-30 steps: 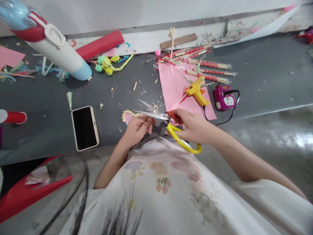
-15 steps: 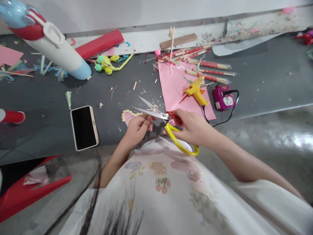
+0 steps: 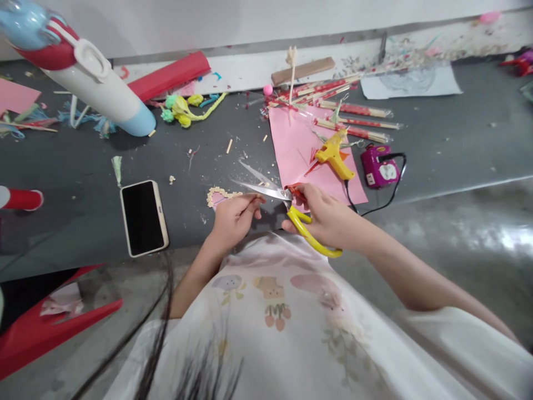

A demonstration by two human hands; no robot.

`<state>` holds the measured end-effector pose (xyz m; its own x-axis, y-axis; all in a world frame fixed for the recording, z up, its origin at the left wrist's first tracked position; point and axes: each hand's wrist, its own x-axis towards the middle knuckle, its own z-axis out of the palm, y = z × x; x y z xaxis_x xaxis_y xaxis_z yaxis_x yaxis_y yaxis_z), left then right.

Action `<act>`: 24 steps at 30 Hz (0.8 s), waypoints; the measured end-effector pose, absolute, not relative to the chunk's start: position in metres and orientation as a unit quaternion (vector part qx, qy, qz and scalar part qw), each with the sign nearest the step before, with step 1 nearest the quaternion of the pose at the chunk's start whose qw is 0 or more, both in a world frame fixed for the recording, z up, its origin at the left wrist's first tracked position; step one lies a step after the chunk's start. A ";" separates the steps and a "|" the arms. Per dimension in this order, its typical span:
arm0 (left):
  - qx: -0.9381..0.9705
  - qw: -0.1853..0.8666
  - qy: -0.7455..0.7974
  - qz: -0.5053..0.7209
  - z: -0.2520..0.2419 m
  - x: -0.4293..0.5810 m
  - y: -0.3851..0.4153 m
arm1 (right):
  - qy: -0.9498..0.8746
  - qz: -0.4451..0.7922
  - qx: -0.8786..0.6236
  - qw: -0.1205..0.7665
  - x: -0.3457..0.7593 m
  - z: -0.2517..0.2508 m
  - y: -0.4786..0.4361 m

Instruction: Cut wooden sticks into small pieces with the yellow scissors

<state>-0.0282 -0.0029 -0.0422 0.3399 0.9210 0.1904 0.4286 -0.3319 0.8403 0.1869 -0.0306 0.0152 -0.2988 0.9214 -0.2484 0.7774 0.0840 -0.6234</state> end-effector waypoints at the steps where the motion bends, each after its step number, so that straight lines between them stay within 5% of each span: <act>1: 0.723 0.398 0.454 0.337 -0.041 -0.030 -0.002 | -0.727 0.352 -0.581 0.101 0.188 0.016 -0.031; 9: 0.557 0.660 0.378 0.332 -0.048 -0.033 0.000 | -0.739 0.358 -0.566 0.076 0.190 0.024 -0.029; 24: 0.552 0.670 0.392 0.304 -0.041 -0.031 0.001 | -0.702 0.368 -0.607 0.060 0.185 0.027 -0.027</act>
